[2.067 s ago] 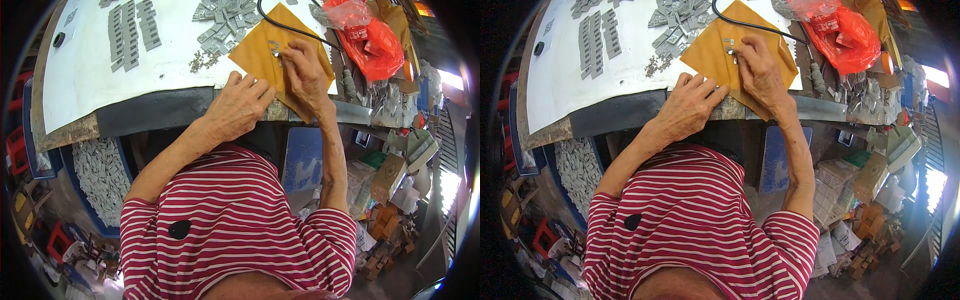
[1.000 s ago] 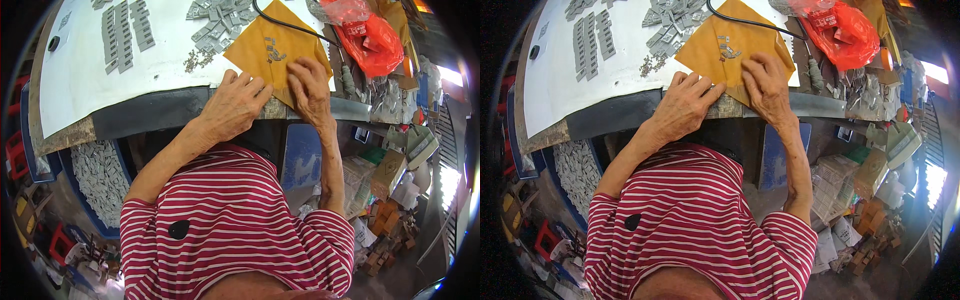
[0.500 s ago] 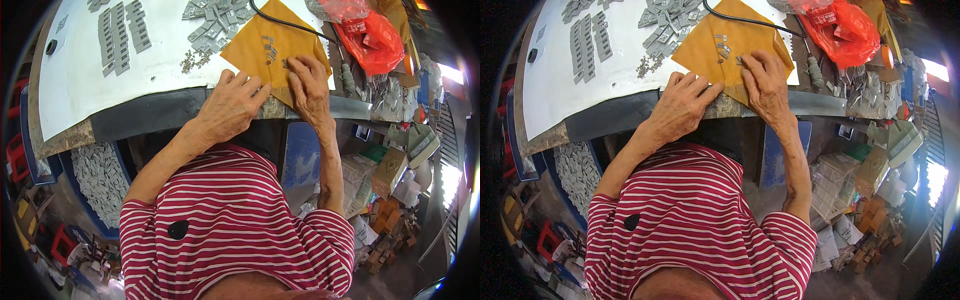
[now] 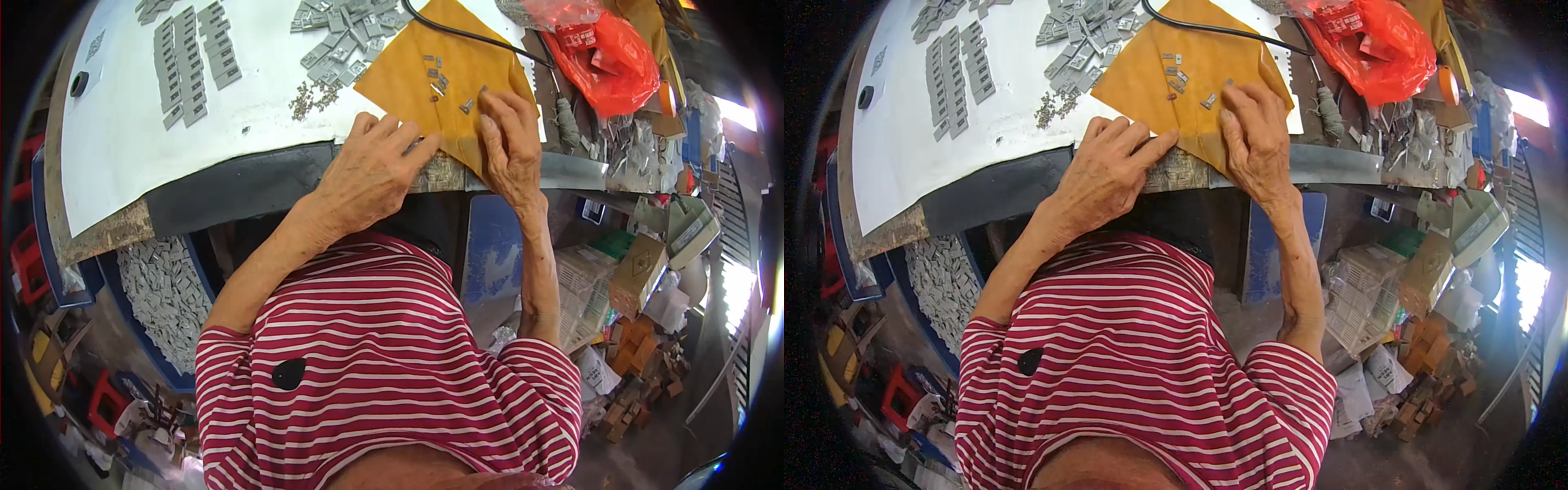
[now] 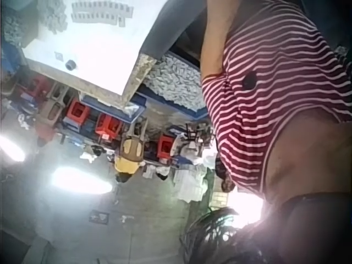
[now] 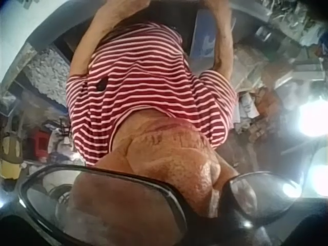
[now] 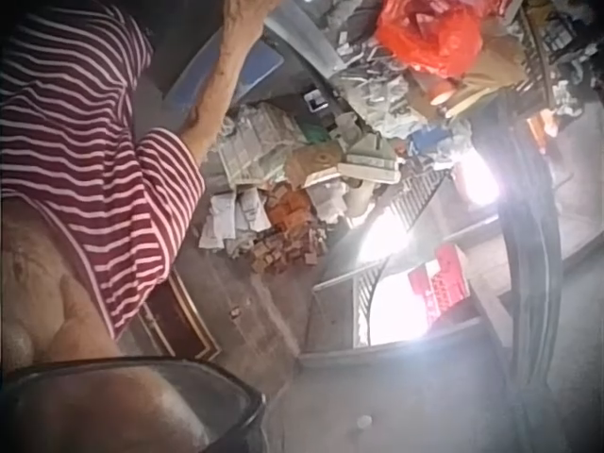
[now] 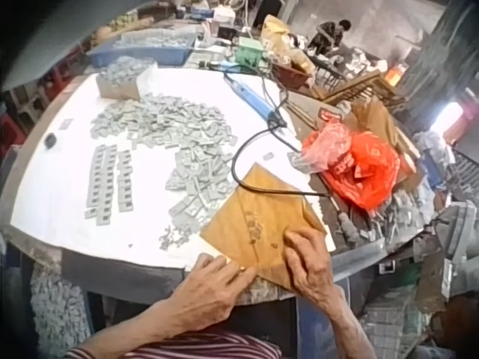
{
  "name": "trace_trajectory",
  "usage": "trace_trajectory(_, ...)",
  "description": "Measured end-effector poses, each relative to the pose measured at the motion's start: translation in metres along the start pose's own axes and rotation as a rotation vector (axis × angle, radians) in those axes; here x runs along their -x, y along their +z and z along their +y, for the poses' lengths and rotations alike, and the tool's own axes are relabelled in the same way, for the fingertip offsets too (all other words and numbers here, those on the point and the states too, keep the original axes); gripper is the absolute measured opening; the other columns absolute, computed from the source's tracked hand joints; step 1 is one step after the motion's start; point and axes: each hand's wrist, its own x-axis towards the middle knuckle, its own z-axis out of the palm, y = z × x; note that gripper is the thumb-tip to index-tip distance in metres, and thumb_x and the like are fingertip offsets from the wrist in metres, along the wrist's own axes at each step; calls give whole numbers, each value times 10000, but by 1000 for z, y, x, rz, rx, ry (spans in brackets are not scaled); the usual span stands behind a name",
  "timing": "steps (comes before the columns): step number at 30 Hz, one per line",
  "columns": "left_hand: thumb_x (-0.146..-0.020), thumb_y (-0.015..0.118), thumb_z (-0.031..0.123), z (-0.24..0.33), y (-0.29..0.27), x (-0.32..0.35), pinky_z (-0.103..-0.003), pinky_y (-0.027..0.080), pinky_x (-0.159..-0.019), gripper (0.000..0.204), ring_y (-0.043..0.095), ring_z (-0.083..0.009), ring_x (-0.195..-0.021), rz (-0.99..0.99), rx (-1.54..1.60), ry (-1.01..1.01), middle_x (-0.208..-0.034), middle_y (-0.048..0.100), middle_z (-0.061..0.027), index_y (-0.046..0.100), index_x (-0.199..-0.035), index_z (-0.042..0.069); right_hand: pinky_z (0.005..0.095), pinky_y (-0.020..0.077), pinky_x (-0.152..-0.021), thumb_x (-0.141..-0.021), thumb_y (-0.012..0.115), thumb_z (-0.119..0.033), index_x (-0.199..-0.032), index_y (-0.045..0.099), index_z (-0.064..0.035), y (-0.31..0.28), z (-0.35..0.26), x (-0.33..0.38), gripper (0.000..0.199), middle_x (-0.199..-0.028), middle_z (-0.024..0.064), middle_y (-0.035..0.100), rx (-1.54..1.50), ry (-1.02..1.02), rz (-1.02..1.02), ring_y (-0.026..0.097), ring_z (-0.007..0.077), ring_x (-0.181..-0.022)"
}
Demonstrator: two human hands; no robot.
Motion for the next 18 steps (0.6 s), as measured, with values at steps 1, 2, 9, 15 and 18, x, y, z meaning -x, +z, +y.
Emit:
trace_trajectory(1, -658, 554, -12, -1, 1, 0, -323, 340, -737, 467, 461, -200, -788, -2, 21, -9, -821, 454, -67, 515, -1120, 36, 364, 410, -785, -788, 562, -50, -1018, 562, 0, 1, -1, 0, 235, -987, 155, 525, -1, 2, 1, 506, 306, -897)
trace_trajectory(2, -653, 556, -19, -1, 1, 0, -320, 340, -735, 470, 461, -200, -789, -3, 42, -18, -820, 452, -67, 516, -1118, 36, 360, 414, -775, -778, 575, -42, -998, 570, -4, 2, -2, 1, 224, -985, 150, 526, 15, -12, -29, 512, 301, -886)
trace_trajectory(9, -641, 562, -28, -2, 0, 1, -320, 337, -728, 465, 465, -198, -775, 18, 103, -35, -804, 451, -66, 524, -1099, 43, 346, 427, -738, -749, 597, -3, -930, 590, -7, 0, 2, 2, 181, -921, 137, 549, -38, -19, -18, 529, 294, -841)
trace_trajectory(15, -640, 562, -37, -4, -2, 0, -321, 336, -713, 434, 469, -205, -763, 22, 160, -38, -794, 460, -68, 541, -1067, 37, 337, 426, -719, -733, 607, 1, -888, 587, -6, 1, 2, -4, 156, -890, 126, 556, -83, 45, -36, 536, 285, -824)
trace_trajectory(18, -646, 564, -42, -5, -1, 0, -320, 339, -702, 405, 471, -208, -751, 56, 191, -44, -786, 467, -70, 556, -1045, 29, 343, 422, -698, -723, 612, 0, -851, 579, -7, 2, 0, -9, 132, -837, 115, 547, -62, 23, -75, 535, 279, -799)
